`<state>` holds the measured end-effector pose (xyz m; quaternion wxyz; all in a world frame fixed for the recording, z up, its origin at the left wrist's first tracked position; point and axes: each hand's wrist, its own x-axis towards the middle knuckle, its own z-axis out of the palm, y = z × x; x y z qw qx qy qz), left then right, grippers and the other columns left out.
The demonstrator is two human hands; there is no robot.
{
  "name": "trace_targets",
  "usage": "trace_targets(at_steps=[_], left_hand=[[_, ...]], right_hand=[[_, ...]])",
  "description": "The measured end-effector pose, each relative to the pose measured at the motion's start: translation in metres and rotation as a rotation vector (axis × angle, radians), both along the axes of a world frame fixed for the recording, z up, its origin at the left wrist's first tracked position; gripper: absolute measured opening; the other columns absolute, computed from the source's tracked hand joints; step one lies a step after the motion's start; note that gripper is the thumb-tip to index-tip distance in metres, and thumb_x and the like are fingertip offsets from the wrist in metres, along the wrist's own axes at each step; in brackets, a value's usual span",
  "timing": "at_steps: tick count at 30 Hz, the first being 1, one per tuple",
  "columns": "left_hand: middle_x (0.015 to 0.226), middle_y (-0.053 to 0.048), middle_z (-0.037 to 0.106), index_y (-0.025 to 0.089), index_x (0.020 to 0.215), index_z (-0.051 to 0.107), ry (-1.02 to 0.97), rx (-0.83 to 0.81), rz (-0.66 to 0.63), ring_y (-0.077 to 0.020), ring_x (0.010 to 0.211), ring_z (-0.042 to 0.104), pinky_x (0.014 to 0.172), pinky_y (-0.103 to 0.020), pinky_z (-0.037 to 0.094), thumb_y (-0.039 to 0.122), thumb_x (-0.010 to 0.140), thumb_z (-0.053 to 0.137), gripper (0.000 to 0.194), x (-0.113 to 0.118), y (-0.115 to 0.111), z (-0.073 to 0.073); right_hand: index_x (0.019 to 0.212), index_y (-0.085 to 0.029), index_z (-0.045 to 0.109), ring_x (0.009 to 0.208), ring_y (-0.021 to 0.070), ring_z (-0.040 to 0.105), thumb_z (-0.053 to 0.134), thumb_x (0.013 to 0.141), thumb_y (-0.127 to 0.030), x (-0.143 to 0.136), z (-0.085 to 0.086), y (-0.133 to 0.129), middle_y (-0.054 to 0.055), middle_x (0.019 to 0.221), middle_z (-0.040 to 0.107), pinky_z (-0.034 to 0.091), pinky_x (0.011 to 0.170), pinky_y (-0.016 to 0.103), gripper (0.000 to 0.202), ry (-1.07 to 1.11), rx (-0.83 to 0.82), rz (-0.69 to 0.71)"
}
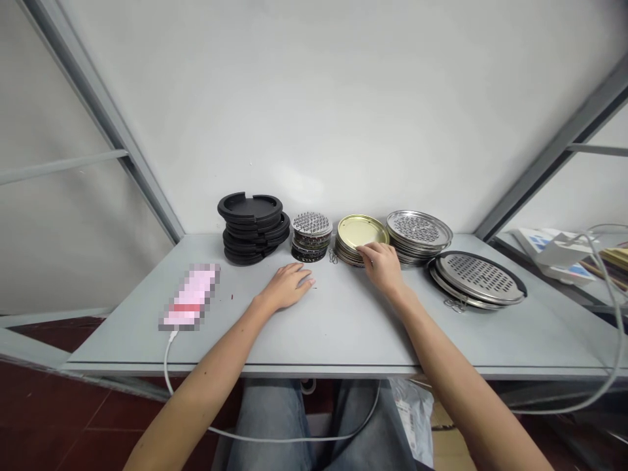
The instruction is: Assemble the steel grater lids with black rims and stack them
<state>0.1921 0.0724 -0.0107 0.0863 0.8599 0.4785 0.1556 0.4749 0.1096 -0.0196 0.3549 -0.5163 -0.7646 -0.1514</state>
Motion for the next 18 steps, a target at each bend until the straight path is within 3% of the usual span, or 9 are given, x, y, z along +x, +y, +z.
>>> trace_targets(at_steps=[18], left_hand=[[0.144, -0.016, 0.048, 0.017, 0.130, 0.058, 0.030, -0.006, -0.008, -0.0293, 0.135, 0.043, 0.112, -0.043, 0.033, 0.041, 0.093, 0.051, 0.045, -0.0008, 0.0005, -0.0017]], right_hand=[[0.104, -0.020, 0.071, 0.083, 0.0248, 0.055, 0.041, 0.095, -0.023, -0.0022, 0.0021, 0.0023, 0.011, 0.090, 0.066, 0.041, 0.072, 0.037, 0.032, -0.011, -0.021, 0.028]])
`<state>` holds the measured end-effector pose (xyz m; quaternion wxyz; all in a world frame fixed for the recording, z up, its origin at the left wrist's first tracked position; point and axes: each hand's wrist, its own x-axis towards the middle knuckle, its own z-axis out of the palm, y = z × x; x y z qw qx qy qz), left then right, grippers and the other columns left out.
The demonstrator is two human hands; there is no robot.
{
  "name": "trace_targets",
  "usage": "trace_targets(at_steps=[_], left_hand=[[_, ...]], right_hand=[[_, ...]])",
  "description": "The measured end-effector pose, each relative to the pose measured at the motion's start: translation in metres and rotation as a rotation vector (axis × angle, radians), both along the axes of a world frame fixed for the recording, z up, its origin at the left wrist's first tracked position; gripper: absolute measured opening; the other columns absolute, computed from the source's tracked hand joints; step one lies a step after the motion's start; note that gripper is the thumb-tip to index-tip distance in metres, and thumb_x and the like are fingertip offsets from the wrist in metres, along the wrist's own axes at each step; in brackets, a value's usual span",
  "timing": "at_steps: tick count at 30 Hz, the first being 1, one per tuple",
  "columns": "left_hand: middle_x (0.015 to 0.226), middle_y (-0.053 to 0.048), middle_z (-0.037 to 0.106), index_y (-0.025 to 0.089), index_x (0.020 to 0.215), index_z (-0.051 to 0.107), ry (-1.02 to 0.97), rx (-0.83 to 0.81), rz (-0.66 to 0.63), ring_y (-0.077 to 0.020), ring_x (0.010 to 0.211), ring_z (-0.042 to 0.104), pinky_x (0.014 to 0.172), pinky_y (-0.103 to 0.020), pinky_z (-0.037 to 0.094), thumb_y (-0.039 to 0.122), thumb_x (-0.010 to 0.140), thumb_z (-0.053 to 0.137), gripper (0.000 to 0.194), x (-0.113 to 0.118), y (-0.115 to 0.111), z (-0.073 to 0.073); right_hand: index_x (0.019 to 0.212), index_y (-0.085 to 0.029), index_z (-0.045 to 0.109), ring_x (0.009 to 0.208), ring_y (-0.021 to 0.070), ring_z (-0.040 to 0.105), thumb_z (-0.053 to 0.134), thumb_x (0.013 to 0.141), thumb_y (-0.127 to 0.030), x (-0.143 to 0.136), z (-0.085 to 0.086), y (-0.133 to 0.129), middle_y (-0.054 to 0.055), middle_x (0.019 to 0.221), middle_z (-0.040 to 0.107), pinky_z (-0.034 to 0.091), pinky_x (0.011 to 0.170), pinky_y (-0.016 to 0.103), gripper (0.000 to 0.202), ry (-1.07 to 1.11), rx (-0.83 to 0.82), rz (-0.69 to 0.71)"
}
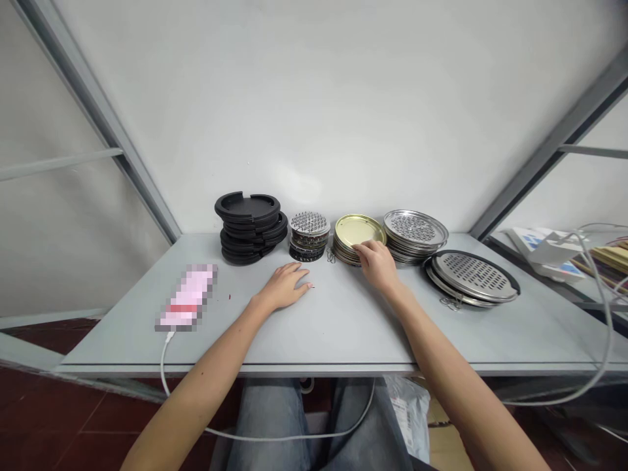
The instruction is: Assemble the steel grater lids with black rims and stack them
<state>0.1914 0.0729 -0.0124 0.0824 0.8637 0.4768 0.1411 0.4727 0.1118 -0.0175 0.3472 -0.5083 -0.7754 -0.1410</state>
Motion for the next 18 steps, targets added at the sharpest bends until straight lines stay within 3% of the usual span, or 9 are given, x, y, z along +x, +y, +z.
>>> trace_targets(at_steps=[11, 18], left_hand=[[0.144, -0.014, 0.049, 0.018, 0.130, 0.058, 0.003, 0.009, -0.002, -0.0291, 0.135, 0.043, 0.112, -0.043, 0.034, 0.041, 0.093, 0.052, 0.044, -0.001, 0.000, 0.000], [0.143, -0.016, 0.049, 0.017, 0.129, 0.059, -0.010, 0.006, -0.003, -0.0307, 0.134, 0.043, 0.112, -0.045, 0.034, 0.040, 0.093, 0.053, 0.044, -0.001, -0.001, 0.000]], right_hand=[[0.103, -0.021, 0.071, 0.087, 0.0257, 0.056, 0.045, 0.094, -0.027, 0.000, 0.002, -0.001, 0.010, 0.090, 0.066, 0.047, 0.078, 0.039, 0.028, 0.095, 0.009, 0.069], [0.099, -0.022, 0.072, 0.086, 0.0240, 0.061, 0.049, 0.092, -0.032, -0.005, 0.013, -0.009, 0.009, 0.090, 0.066, 0.051, 0.079, 0.040, 0.025, 0.310, 0.051, 0.149]])
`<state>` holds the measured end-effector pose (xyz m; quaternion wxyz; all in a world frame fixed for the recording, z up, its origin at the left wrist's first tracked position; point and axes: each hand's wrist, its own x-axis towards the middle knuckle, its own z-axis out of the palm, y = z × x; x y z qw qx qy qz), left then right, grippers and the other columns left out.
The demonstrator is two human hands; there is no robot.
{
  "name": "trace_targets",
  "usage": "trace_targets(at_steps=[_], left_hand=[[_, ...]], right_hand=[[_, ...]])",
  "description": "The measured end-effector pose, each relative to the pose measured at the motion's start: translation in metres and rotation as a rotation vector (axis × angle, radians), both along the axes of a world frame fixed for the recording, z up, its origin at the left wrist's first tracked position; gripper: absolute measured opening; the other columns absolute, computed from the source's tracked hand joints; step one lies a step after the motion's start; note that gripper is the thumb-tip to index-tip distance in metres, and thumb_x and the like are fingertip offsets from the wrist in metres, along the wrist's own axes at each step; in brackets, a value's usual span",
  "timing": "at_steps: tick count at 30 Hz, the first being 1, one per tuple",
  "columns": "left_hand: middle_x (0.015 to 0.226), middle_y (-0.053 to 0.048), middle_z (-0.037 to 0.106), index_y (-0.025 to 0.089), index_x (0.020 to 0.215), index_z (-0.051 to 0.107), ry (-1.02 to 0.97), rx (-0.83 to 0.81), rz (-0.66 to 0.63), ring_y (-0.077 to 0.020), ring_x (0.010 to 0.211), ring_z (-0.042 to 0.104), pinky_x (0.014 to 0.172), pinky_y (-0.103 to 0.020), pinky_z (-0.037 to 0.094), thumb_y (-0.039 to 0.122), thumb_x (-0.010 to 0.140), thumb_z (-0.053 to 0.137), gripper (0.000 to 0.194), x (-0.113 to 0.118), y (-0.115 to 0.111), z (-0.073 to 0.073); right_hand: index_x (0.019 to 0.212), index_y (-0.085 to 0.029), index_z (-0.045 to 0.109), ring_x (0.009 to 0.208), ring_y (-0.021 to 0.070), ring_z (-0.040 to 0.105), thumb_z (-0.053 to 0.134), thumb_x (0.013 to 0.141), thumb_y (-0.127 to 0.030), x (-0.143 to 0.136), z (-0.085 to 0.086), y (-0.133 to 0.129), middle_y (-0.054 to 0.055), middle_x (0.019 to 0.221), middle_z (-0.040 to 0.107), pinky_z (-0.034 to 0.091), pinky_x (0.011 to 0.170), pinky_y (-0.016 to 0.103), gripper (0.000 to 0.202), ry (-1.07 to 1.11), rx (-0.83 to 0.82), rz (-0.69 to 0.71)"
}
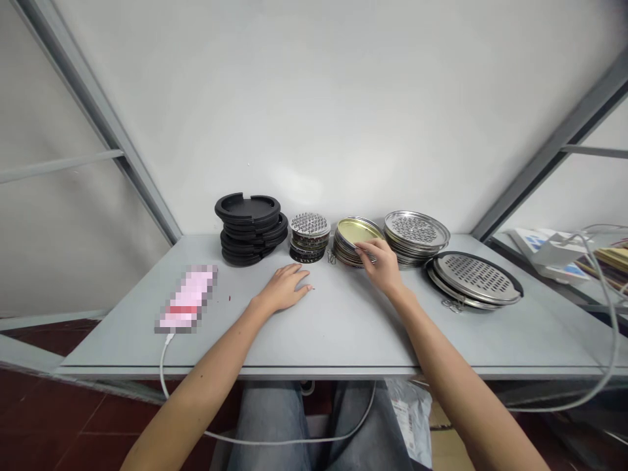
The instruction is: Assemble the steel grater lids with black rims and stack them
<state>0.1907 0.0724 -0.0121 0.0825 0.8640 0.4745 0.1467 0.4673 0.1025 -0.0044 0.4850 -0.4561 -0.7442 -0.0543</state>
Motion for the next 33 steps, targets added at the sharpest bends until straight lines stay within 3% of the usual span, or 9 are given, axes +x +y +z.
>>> trace_targets(at_steps=[8, 11, 15, 20, 25, 29, 33], left_hand=[[0.134, -0.012, 0.058, 0.017, 0.125, 0.061, -0.127, -0.001, -0.005, -0.0273, 0.124, 0.053, 0.109, -0.040, 0.040, 0.039, 0.094, 0.048, 0.040, -0.003, 0.002, 0.004], [0.129, -0.010, 0.061, 0.017, 0.123, 0.062, -0.202, 0.019, 0.005, -0.0258, 0.118, 0.057, 0.105, -0.038, 0.043, 0.038, 0.095, 0.046, 0.039, -0.005, 0.003, 0.006], [0.122, -0.010, 0.065, 0.017, 0.118, 0.065, -0.227, 0.040, 0.084, -0.0253, 0.112, 0.060, 0.100, -0.037, 0.046, 0.034, 0.096, 0.042, 0.035, -0.010, 0.008, 0.006], [0.113, -0.008, 0.069, 0.018, 0.110, 0.067, -0.240, 0.068, 0.171, -0.0244, 0.107, 0.062, 0.097, -0.036, 0.047, 0.030, 0.096, 0.041, 0.032, -0.015, 0.015, 0.004], [0.110, -0.009, 0.070, 0.018, 0.107, 0.069, -0.261, 0.058, 0.134, -0.0241, 0.102, 0.064, 0.094, -0.035, 0.048, 0.032, 0.097, 0.040, 0.034, -0.021, 0.014, 0.007], [0.107, -0.008, 0.071, 0.018, 0.106, 0.069, -0.292, 0.022, 0.077, -0.0236, 0.099, 0.064, 0.092, -0.035, 0.048, 0.034, 0.098, 0.038, 0.036, -0.022, 0.011, 0.009], [0.109, -0.007, 0.070, 0.020, 0.108, 0.069, -0.295, 0.024, 0.068, -0.0241, 0.103, 0.062, 0.094, -0.036, 0.047, 0.034, 0.096, 0.042, 0.032, -0.019, 0.010, 0.006]], right_hand=[[0.092, -0.025, 0.073, 0.075, 0.0220, 0.062, 0.060, 0.086, -0.037, -0.014, 0.017, -0.035, 0.008, 0.084, 0.065, 0.052, 0.067, 0.038, 0.019, 0.314, 0.094, 0.062], [0.088, -0.026, 0.073, 0.072, 0.0213, 0.060, 0.066, 0.082, -0.035, -0.008, 0.020, -0.039, 0.006, 0.080, 0.065, 0.049, 0.062, 0.037, 0.014, 0.494, 0.072, 0.207], [0.082, -0.024, 0.073, 0.069, 0.0204, 0.058, 0.070, 0.079, -0.037, 0.001, 0.024, -0.039, 0.006, 0.076, 0.063, 0.047, 0.058, 0.035, 0.014, 0.591, -0.074, 0.437], [0.083, -0.023, 0.076, 0.071, 0.0189, 0.060, 0.071, 0.080, -0.032, -0.009, 0.029, -0.047, 0.006, 0.078, 0.066, 0.048, 0.062, 0.034, 0.011, 0.453, -0.332, 0.671], [0.086, -0.022, 0.076, 0.074, 0.0166, 0.060, 0.070, 0.080, -0.026, -0.023, 0.029, -0.055, 0.004, 0.081, 0.067, 0.047, 0.067, 0.031, 0.009, 0.196, -0.496, 0.804], [0.094, -0.020, 0.074, 0.075, 0.0170, 0.061, 0.069, 0.076, -0.019, -0.030, 0.025, -0.057, 0.003, 0.077, 0.067, 0.049, 0.074, 0.033, 0.018, -0.036, -0.609, 0.792], [0.093, -0.021, 0.072, 0.091, 0.0214, 0.062, 0.070, 0.069, -0.012, -0.038, 0.018, -0.056, 0.001, 0.075, 0.068, 0.040, 0.101, 0.044, 0.026, -0.228, -0.547, 0.711]])
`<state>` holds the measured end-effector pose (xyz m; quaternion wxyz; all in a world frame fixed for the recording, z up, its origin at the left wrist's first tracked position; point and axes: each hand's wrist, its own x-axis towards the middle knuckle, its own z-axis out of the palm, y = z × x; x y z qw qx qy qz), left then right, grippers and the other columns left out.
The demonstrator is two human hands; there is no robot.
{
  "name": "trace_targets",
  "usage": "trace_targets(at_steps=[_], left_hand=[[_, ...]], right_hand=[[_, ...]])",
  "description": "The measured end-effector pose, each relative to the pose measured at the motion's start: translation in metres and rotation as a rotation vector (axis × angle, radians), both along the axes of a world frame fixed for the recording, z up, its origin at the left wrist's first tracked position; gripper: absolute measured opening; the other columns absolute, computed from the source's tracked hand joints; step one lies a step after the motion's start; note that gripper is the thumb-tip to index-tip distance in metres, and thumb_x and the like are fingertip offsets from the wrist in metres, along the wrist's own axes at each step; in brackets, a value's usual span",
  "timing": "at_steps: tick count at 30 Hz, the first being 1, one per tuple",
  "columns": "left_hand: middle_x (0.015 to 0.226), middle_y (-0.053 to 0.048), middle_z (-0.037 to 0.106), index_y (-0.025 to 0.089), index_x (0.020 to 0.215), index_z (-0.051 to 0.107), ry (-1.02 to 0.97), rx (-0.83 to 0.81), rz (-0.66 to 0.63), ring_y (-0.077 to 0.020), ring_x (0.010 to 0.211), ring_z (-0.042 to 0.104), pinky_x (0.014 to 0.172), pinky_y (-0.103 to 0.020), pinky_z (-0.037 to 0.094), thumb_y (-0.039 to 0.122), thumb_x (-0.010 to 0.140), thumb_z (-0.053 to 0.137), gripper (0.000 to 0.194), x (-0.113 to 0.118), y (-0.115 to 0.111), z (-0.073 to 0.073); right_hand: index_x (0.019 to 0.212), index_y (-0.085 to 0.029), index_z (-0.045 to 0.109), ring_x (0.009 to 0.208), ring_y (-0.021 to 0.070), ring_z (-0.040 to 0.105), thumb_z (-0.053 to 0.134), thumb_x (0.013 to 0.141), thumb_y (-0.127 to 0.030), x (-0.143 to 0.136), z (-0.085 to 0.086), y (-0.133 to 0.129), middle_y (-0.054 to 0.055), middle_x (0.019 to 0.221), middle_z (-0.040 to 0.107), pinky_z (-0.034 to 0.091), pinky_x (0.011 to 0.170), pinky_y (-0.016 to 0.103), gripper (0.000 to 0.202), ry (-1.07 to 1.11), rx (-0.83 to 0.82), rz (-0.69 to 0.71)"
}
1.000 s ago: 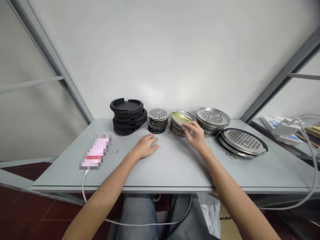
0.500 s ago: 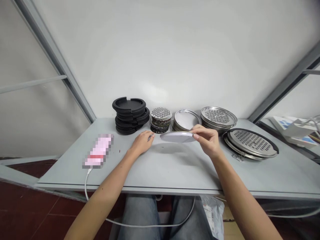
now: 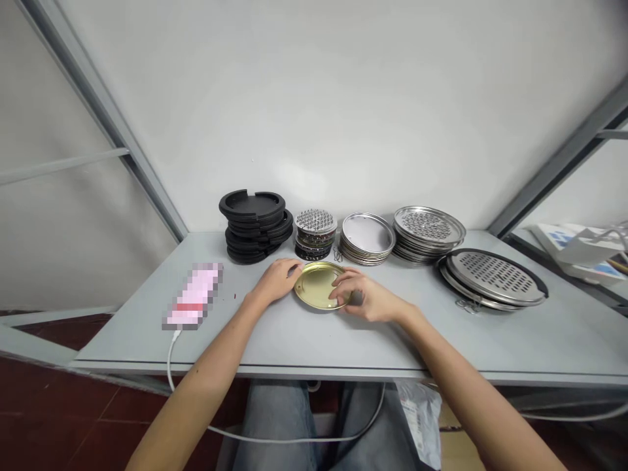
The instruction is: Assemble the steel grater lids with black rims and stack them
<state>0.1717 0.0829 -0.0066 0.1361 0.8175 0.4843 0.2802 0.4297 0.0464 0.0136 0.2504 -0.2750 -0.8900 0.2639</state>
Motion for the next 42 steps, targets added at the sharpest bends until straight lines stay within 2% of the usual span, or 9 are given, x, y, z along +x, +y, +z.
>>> trace_targets(at_steps=[2, 5, 11, 16, 21, 26, 30, 35, 42], left_hand=[[0.110, -0.006, 0.070, 0.022, 0.109, 0.069, 0.024, 0.011, -0.004, -0.0247, 0.105, 0.061, 0.096, -0.037, 0.046, 0.034, 0.094, 0.047, 0.029, 0.001, 0.001, -0.003], [0.111, -0.006, 0.070, 0.023, 0.112, 0.069, 0.063, 0.022, -0.020, -0.0251, 0.107, 0.060, 0.097, -0.038, 0.046, 0.032, 0.090, 0.056, 0.027, 0.000, 0.002, -0.005], [0.111, -0.006, 0.069, 0.025, 0.116, 0.068, 0.095, 0.046, -0.039, -0.0246, 0.106, 0.060, 0.097, -0.039, 0.047, 0.027, 0.088, 0.059, 0.030, -0.001, 0.003, -0.007], [0.110, -0.007, 0.069, 0.026, 0.116, 0.069, 0.097, 0.075, -0.026, -0.0246, 0.106, 0.060, 0.096, -0.040, 0.047, 0.028, 0.090, 0.055, 0.029, 0.001, 0.004, -0.011], [0.126, -0.009, 0.063, 0.023, 0.120, 0.066, 0.057, 0.155, -0.048, -0.0265, 0.119, 0.056, 0.104, -0.043, 0.043, 0.037, 0.089, 0.059, 0.035, 0.003, -0.003, -0.006], [0.140, -0.012, 0.053, 0.022, 0.140, 0.048, 0.126, 0.069, -0.280, -0.0323, 0.129, 0.048, 0.109, -0.046, 0.039, 0.059, 0.067, 0.076, 0.086, 0.003, -0.012, 0.008], [0.145, -0.009, 0.049, 0.025, 0.145, 0.039, 0.148, -0.008, -0.340, -0.0332, 0.133, 0.044, 0.112, -0.046, 0.036, 0.066, 0.056, 0.079, 0.106, 0.000, -0.012, 0.010], [0.152, -0.010, 0.039, 0.025, 0.149, 0.033, 0.162, -0.086, -0.327, -0.0344, 0.140, 0.035, 0.115, -0.048, 0.030, 0.068, 0.053, 0.079, 0.115, -0.003, -0.009, 0.006], [0.153, -0.010, 0.037, 0.026, 0.148, 0.036, 0.183, -0.107, -0.334, -0.0345, 0.141, 0.032, 0.115, -0.048, 0.029, 0.067, 0.057, 0.078, 0.108, -0.003, -0.010, 0.005]], right_hand=[[0.093, -0.022, 0.072, 0.097, 0.0227, 0.062, 0.070, 0.069, -0.014, -0.002, -0.003, 0.001, 0.002, 0.079, 0.069, 0.038, 0.104, 0.044, 0.025, -0.033, 0.028, 0.008], [0.098, -0.020, 0.071, 0.100, 0.0241, 0.062, 0.070, 0.074, -0.022, -0.001, -0.009, 0.003, 0.006, 0.094, 0.070, 0.047, 0.094, 0.040, 0.024, -0.014, 0.042, -0.016], [0.121, -0.016, 0.062, 0.114, 0.0288, 0.058, 0.057, 0.087, -0.032, 0.007, -0.030, 0.022, 0.016, 0.124, 0.062, 0.046, 0.100, 0.046, 0.038, -0.025, 0.200, -0.316], [0.134, -0.010, 0.052, 0.121, 0.0324, 0.055, 0.054, 0.089, -0.036, 0.014, -0.040, 0.032, 0.020, 0.132, 0.058, 0.043, 0.104, 0.049, 0.052, -0.179, 0.241, -0.363], [0.145, -0.010, 0.039, 0.134, 0.0354, 0.043, 0.055, 0.087, -0.049, 0.016, -0.040, 0.029, 0.021, 0.145, 0.045, 0.035, 0.110, 0.053, 0.071, -0.175, 0.240, -0.320], [0.150, -0.015, 0.031, 0.139, 0.0414, 0.034, 0.062, 0.079, -0.061, 0.021, -0.040, 0.027, 0.018, 0.151, 0.039, 0.028, 0.112, 0.060, 0.091, -0.210, 0.137, -0.245], [0.152, -0.018, 0.027, 0.141, 0.0432, 0.028, 0.066, 0.072, -0.066, 0.024, -0.037, 0.027, 0.016, 0.153, 0.036, 0.026, 0.112, 0.061, 0.102, -0.223, 0.080, -0.236], [0.153, -0.017, 0.022, 0.143, 0.0427, 0.023, 0.069, 0.063, -0.073, 0.022, -0.034, 0.025, 0.019, 0.157, 0.025, 0.021, 0.114, 0.061, 0.116, -0.293, 0.043, -0.192], [0.151, -0.018, 0.030, 0.145, 0.0419, 0.017, 0.067, 0.065, -0.074, 0.020, -0.033, 0.020, 0.020, 0.158, 0.017, 0.018, 0.115, 0.060, 0.110, -0.328, 0.034, -0.205]])
